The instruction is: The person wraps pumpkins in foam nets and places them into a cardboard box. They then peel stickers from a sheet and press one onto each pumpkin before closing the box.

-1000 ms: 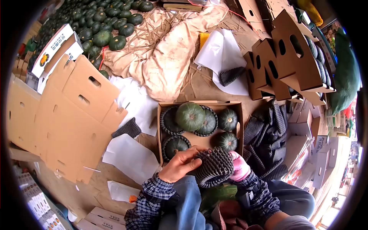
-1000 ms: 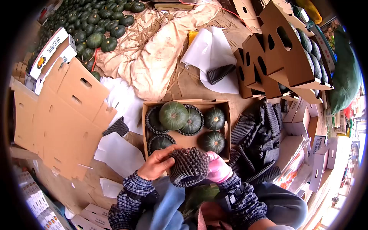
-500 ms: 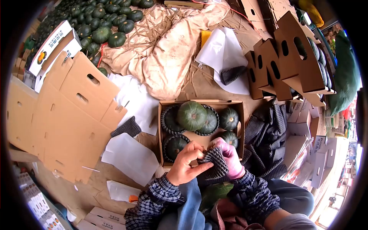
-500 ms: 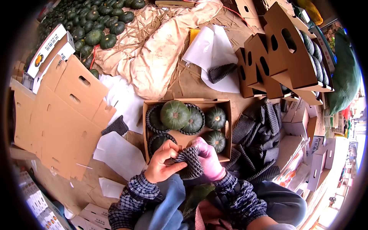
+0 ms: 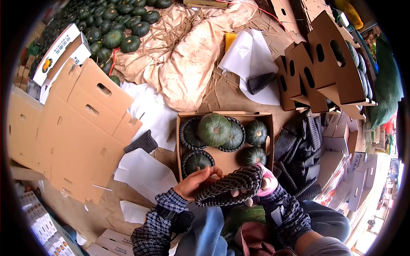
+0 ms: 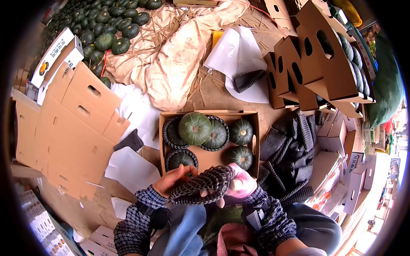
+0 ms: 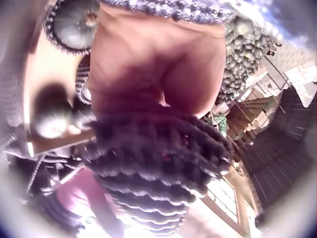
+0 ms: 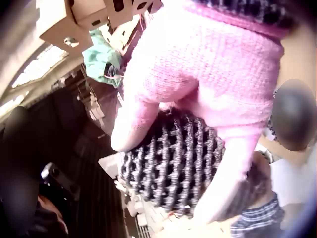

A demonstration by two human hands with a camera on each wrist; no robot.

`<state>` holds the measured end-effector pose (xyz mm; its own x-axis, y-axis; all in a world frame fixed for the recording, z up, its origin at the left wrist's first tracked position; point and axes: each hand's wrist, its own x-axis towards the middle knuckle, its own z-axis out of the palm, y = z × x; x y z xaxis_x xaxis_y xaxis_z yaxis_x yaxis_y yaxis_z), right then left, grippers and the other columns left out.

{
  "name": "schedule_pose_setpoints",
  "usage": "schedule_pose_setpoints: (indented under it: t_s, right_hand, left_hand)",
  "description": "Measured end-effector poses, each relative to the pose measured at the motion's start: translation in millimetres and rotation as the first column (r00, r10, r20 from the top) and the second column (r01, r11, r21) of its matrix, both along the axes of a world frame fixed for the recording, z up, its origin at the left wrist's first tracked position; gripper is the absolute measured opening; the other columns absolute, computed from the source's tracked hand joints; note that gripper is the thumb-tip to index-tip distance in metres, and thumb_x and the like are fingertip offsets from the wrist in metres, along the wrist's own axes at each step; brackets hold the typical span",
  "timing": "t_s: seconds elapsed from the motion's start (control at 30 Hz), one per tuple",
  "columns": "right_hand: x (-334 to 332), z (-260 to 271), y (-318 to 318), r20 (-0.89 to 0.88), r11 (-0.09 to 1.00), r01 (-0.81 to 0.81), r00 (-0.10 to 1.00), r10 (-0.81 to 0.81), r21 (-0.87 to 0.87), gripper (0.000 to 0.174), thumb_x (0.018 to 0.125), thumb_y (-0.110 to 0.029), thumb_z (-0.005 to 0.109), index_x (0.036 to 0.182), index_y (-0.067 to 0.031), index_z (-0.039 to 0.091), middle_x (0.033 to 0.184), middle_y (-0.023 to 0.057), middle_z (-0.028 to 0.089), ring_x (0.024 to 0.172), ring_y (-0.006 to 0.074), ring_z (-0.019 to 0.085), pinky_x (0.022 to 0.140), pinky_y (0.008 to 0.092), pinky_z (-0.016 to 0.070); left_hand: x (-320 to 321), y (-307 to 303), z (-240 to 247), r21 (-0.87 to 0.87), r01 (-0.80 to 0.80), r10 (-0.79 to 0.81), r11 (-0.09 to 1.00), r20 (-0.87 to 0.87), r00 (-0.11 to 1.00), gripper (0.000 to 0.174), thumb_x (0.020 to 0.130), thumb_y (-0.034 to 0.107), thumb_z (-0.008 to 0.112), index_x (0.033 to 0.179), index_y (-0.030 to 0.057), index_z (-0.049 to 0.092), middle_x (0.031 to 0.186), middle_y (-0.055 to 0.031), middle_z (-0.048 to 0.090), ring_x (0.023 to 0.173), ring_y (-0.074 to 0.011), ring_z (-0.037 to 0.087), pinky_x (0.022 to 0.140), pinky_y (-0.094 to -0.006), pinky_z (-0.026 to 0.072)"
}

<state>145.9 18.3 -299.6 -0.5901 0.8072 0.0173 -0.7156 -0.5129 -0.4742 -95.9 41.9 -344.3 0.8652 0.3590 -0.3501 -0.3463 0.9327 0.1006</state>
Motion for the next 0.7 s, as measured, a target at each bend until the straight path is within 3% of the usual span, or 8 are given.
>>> schedule_pose_setpoints:
  t_s: [0.03,0.1,0.2,0.27,0.37,0.47,0.57,0.7]
  right_hand:
    - [-2.7,-1.0,9.0,0.000,0.996,0.059,0.998,-0.059,0.068,0.047,0.091,-0.034,0.067,0.098,0.0122,0.066,0.095,0.0309,0.065,0.059,0.0285,0.065,0.057,0.0329,0.0533]
    - [-3.7,-17.1,5.2,0.109,0.980,0.157,0.984,-0.144,-0.123,0.050,0.091,-0.039,0.066,0.102,0.0106,0.064,0.092,0.0252,0.067,0.057,0.0223,0.062,0.054,0.0290,0.0506]
    - [-10.0,-34.5,20.5,0.688,0.932,0.342,0.705,-0.171,-0.118,0.032,0.098,-0.030,0.060,0.113,-0.0021,0.062,0.088,0.0043,0.066,0.061,0.0069,0.057,0.048,0.0208,0.0475]
    - [-34.0,-48.6,30.4,0.818,0.886,0.448,0.550,-0.169,-0.118,0.033,0.100,-0.028,0.058,0.121,-0.0030,0.057,0.090,0.0009,0.063,0.064,0.0053,0.056,0.048,0.0208,0.0471]
    - [-53.2,-85.6,45.5,0.864,0.805,0.593,0.406,-0.299,0.000,0.034,0.101,-0.026,0.056,0.122,0.0005,0.053,0.092,-0.0001,0.058,0.075,0.0042,0.048,0.065,0.0212,0.0456]
    - [-24.2,-68.1,40.3,0.858,0.828,0.331,0.091,-0.506,0.453,0.025,0.100,-0.017,0.055,0.117,0.0018,0.055,0.085,0.0059,0.061,0.079,0.0116,0.056,0.073,0.0274,0.0484]
    - [22.4,-80.6,33.2,0.895,0.898,0.056,-0.126,-0.428,0.437,0.028,0.100,-0.014,0.053,0.122,0.0027,0.053,0.100,0.0171,0.065,0.092,0.0243,0.063,0.083,0.0341,0.0494]
    - [38.2,-92.5,60.2,0.760,0.793,0.236,0.232,-0.607,0.562,0.024,0.101,-0.016,0.052,0.118,0.0013,0.054,0.108,0.0135,0.063,0.100,0.0147,0.057,0.085,0.0315,0.0468]
  left_hand:
    - [-2.6,5.8,1.0,-0.146,0.116,-0.128,0.982,-0.076,0.989,0.034,0.101,0.029,0.055,0.118,-0.0010,0.057,0.105,-0.0019,0.065,0.089,-0.0081,0.062,0.081,-0.0218,0.0496]
    - [-8.9,35.7,-7.1,0.266,0.277,-0.179,0.923,-0.340,0.923,0.029,0.101,0.027,0.057,0.106,-0.0015,0.062,0.097,-0.0005,0.066,0.086,-0.0054,0.060,0.077,-0.0209,0.0485]
    - [-5.3,87.3,-5.8,0.823,0.360,0.463,0.439,-0.551,0.694,0.018,0.093,0.016,0.068,0.094,-0.0003,0.061,0.084,-0.0007,0.061,0.077,-0.0085,0.056,0.069,-0.0263,0.0458]
    - [10.5,111.2,-23.1,0.869,0.494,0.840,-0.019,-0.254,0.479,0.022,0.089,0.014,0.071,0.093,-0.0026,0.057,0.091,-0.0098,0.056,0.085,-0.0202,0.057,0.077,-0.0290,0.0459]
    - [25.9,119.8,-44.5,0.842,0.467,0.731,0.270,-0.495,0.470,0.023,0.096,0.020,0.063,0.101,-0.0005,0.056,0.091,-0.0113,0.057,0.085,-0.0189,0.055,0.080,-0.0298,0.0460]
    - [36.8,93.6,-49.9,0.883,0.415,0.807,0.219,-0.403,0.432,0.022,0.096,0.021,0.063,0.101,0.0011,0.057,0.092,-0.0151,0.059,0.086,-0.0302,0.059,0.080,-0.0353,0.0469]
    - [58.5,70.4,-65.4,0.895,0.415,0.808,0.163,-0.362,0.464,0.023,0.095,0.021,0.063,0.098,0.0000,0.056,0.090,-0.0148,0.057,0.087,-0.0293,0.057,0.080,-0.0347,0.0463]
    - [81.2,84.9,-57.2,0.944,0.234,0.797,0.235,-0.324,0.509,0.021,0.097,0.019,0.063,0.097,-0.0006,0.056,0.094,-0.0136,0.065,0.081,-0.0171,0.059,0.077,-0.0299,0.0484]
